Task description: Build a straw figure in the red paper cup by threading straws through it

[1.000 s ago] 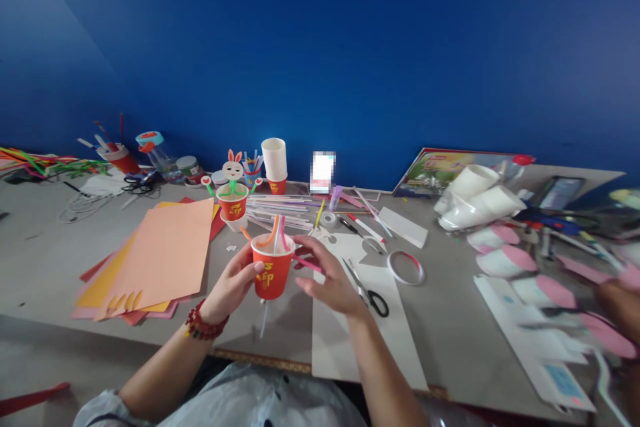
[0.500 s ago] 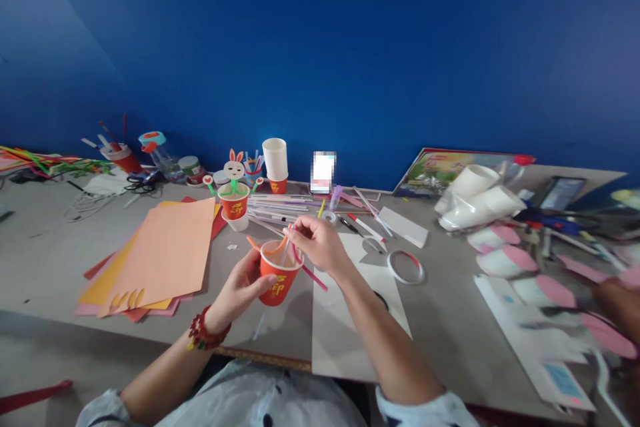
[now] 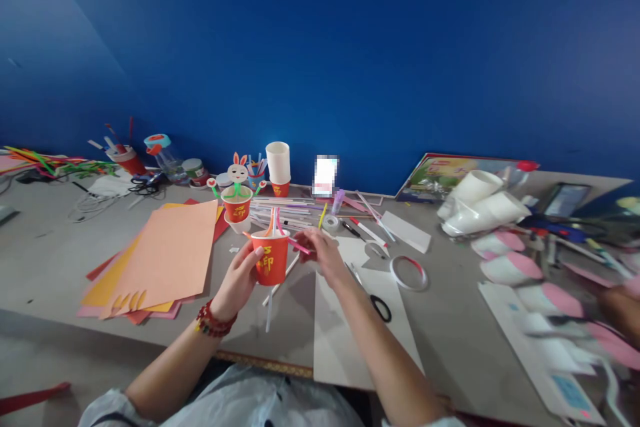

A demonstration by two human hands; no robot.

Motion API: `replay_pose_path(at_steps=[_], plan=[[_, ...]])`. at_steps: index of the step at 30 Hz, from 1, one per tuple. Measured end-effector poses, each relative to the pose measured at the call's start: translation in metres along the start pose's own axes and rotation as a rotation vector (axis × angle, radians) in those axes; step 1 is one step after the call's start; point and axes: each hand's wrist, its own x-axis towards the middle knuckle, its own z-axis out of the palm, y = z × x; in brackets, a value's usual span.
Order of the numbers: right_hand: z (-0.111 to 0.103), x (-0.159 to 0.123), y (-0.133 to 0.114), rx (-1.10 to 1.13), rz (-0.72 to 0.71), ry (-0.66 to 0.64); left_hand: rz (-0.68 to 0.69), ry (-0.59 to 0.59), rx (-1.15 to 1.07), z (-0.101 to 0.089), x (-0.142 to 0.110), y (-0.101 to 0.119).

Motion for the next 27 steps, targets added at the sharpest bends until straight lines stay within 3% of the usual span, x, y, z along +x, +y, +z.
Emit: replay_pose_path(at_steps=[6, 13, 27], plan=[[0.018, -0.04, 0.034, 0.024, 0.131, -0.191, 0.061, 0.103, -0.108, 0.005, 0.005, 0.0], [0.037, -0.057, 0.06, -0.069, 0.081, -0.162, 0.1, 0.103, -0.107, 0.01, 0.003, 0.003], [0.038, -0.063, 0.055, -0.43, -0.117, -0.168, 0.166, 0.096, -0.055, 0.005, -0.003, -0.001]])
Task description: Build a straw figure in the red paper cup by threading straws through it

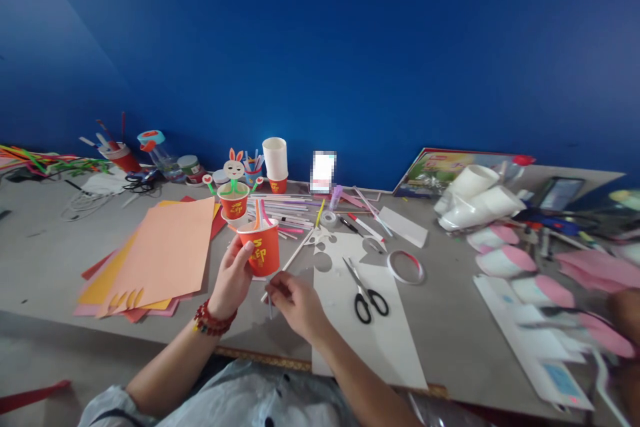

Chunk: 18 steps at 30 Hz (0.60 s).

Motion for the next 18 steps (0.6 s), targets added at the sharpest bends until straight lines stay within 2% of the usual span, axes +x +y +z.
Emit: replay_pose_path(at_steps=[6, 11, 13, 15, 18], plan=[[-0.002, -0.002, -0.001, -0.129, -0.013, 0.02, 0.045, 0.002, 0.09, -0.011, 0.002, 0.006], [-0.014, -0.014, 0.008, -0.33, -0.002, 0.087, 0.045, -0.044, 0.251, -0.041, 0.011, 0.026], [-0.015, -0.016, 0.01, -0.402, -0.023, 0.101, 0.02, -0.019, 0.313, -0.054, 0.012, 0.029], [-0.013, -0.016, 0.01, -0.423, -0.065, 0.08, -0.004, -0.008, 0.356, -0.063, 0.01, 0.03], [-0.006, -0.011, 0.004, -0.356, -0.115, 0.07, -0.001, -0.02, 0.362, -0.064, 0.004, 0.027]])
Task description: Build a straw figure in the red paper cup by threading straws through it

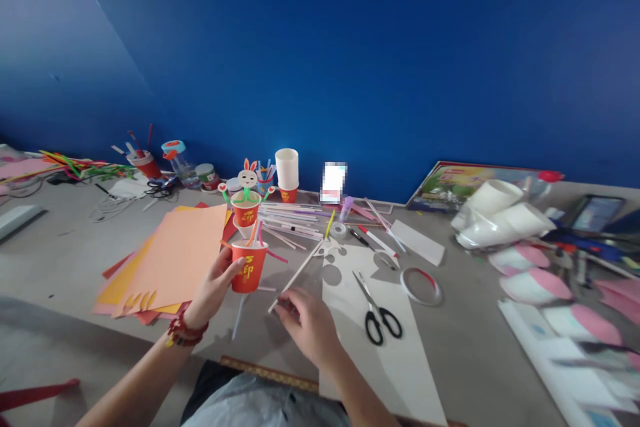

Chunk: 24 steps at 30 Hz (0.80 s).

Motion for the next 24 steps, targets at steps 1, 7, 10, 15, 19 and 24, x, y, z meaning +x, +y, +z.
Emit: replay_pose_path(at_steps=[1, 7, 10, 15, 19, 24], plan=[[0.001, 0.003, -0.003, 0.049, 0.0, 0.027, 0.014, -0.007, -0.012, 0.002, -0.002, 0.0], [-0.001, 0.019, -0.02, 0.54, 0.051, 0.361, 0.023, -0.065, -0.137, 0.026, -0.014, 0.0], [-0.005, 0.022, -0.026, 0.647, 0.039, 0.488, 0.0, -0.091, -0.161, 0.035, -0.019, -0.004], [-0.009, 0.025, -0.028, 0.658, 0.044, 0.535, 0.0, -0.164, -0.159, 0.04, -0.022, -0.011], [-0.012, 0.03, -0.027, 0.583, 0.025, 0.503, 0.016, -0.258, -0.132, 0.041, -0.023, -0.007], [-0.017, 0.034, -0.026, 0.47, 0.019, 0.443, 0.023, -0.325, -0.104, 0.042, -0.023, -0.001]])
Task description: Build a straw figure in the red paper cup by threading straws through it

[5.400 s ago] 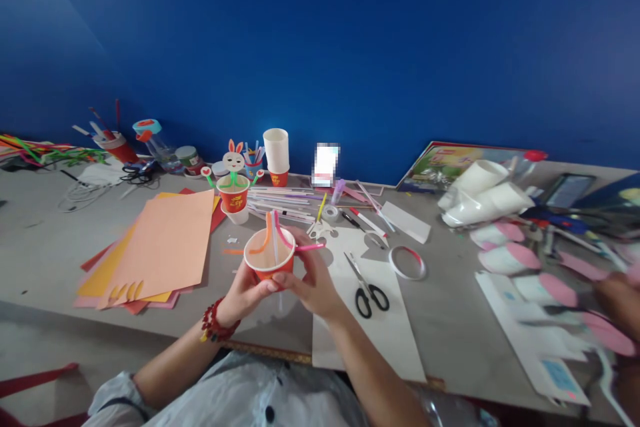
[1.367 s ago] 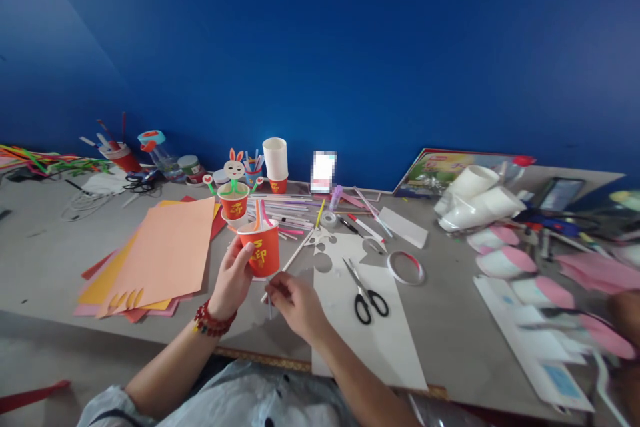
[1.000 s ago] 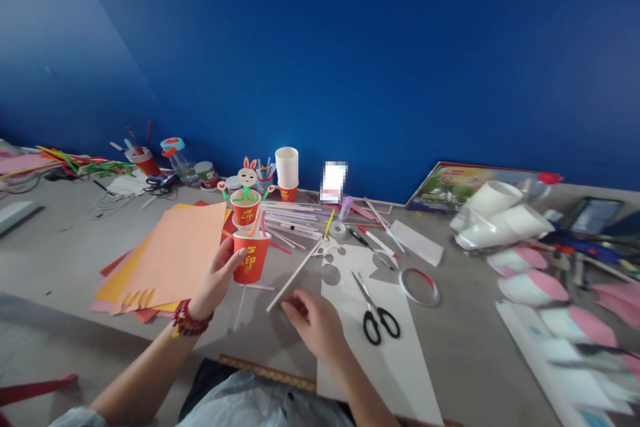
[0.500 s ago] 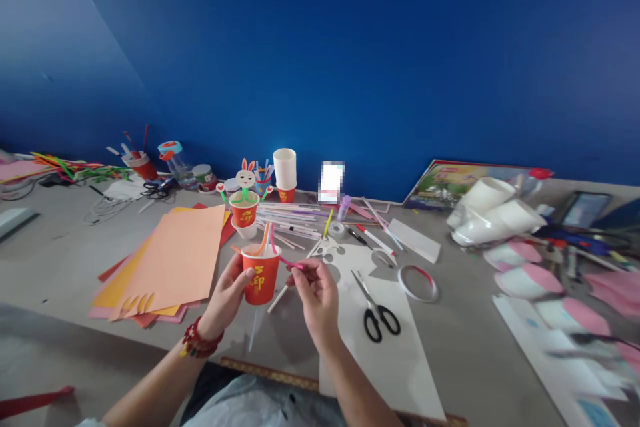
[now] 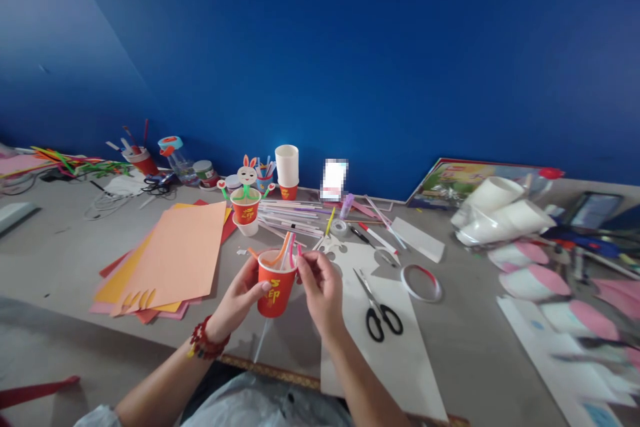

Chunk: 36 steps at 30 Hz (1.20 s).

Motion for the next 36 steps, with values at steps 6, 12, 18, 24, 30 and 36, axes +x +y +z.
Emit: replay_pose_path(at_steps=[6, 12, 18, 24, 30, 36], plan=[[-0.003, -0.001, 0.0, 0.08, 0.055, -0.026, 0.015, 0.035, 0.02, -0.003, 0.003, -0.002], [-0.009, -0.001, -0.002, 0.084, 0.1, -0.081, -0.007, -0.07, -0.004, -0.001, 0.003, 0.001], [-0.012, -0.003, -0.003, 0.16, 0.125, -0.069, -0.008, -0.067, 0.042, 0.002, 0.003, 0.004], [-0.014, -0.002, -0.007, 0.315, 0.237, -0.096, 0.038, -0.055, 0.028, 0.002, 0.001, 0.003], [-0.023, 0.005, -0.008, 0.227, 0.303, -0.206, -0.033, -0.142, 0.08, -0.001, 0.005, 0.009], [-0.017, 0.002, -0.008, 0.305, 0.259, -0.122, 0.059, -0.096, 0.088, 0.002, 0.006, 0.009]])
